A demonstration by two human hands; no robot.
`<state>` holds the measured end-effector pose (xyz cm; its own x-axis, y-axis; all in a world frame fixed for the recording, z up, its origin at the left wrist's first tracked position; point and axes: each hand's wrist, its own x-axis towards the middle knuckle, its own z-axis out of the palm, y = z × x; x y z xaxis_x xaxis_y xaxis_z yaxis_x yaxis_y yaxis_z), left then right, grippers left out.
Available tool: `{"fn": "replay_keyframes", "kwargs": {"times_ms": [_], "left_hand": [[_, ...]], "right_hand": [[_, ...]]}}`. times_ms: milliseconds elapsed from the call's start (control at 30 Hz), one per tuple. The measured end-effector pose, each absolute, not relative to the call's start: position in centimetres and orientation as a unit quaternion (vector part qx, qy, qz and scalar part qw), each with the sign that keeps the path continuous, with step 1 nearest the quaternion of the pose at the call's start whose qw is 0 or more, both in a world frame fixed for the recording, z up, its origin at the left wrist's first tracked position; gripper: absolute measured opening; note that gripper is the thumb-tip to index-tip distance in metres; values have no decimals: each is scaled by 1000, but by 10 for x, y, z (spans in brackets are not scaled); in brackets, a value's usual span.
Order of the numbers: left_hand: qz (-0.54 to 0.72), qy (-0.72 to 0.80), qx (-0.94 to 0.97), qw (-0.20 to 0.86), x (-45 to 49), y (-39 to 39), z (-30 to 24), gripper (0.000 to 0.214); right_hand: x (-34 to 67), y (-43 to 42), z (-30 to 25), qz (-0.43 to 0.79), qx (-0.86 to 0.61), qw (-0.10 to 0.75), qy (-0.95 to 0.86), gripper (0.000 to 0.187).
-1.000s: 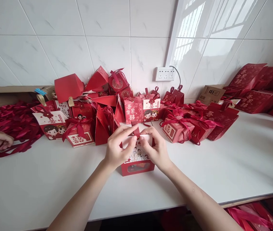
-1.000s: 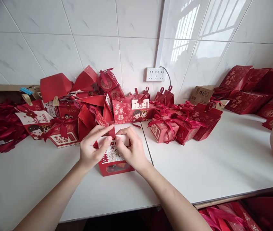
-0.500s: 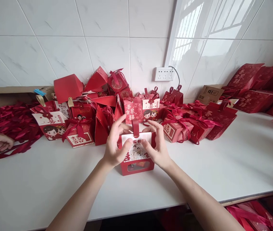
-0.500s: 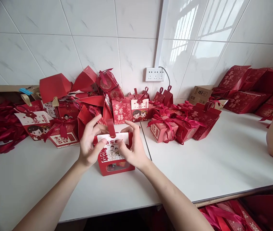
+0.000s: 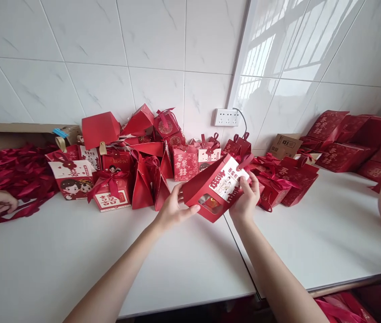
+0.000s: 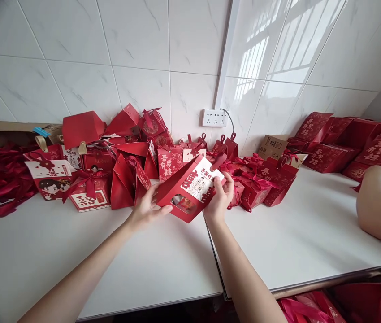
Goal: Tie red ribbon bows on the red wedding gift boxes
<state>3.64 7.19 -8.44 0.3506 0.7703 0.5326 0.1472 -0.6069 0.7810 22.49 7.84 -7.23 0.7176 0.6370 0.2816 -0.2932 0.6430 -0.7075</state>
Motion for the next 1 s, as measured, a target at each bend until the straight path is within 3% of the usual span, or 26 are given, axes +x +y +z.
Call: {"fn": "replay_keyframes", "kwargs": {"times_ms": [200,400,500,667,800,1000], "left_hand": [[560,237,793,-32,32,71,-82,66],[580,202,786,-70,31,73,-83,68],[589,262,765,17,33,71,-83,69],[618,353,604,360,36,70,-73,65],[554,393,453,578,38,72,-67,53],[543,375,446,605,40,71,-67,59]], "right_hand": [[218,86,-76,331,-260,821,-386,36],[213,79,-70,343,-229,826,-384,45],[213,76,-69,391,-207,822,-360,47],[210,70,-68,461,-177,792,-358,52],[203,65,-68,538,-200,727,-377,52],[203,71,-70,620,-254,682,-294,27]]}}
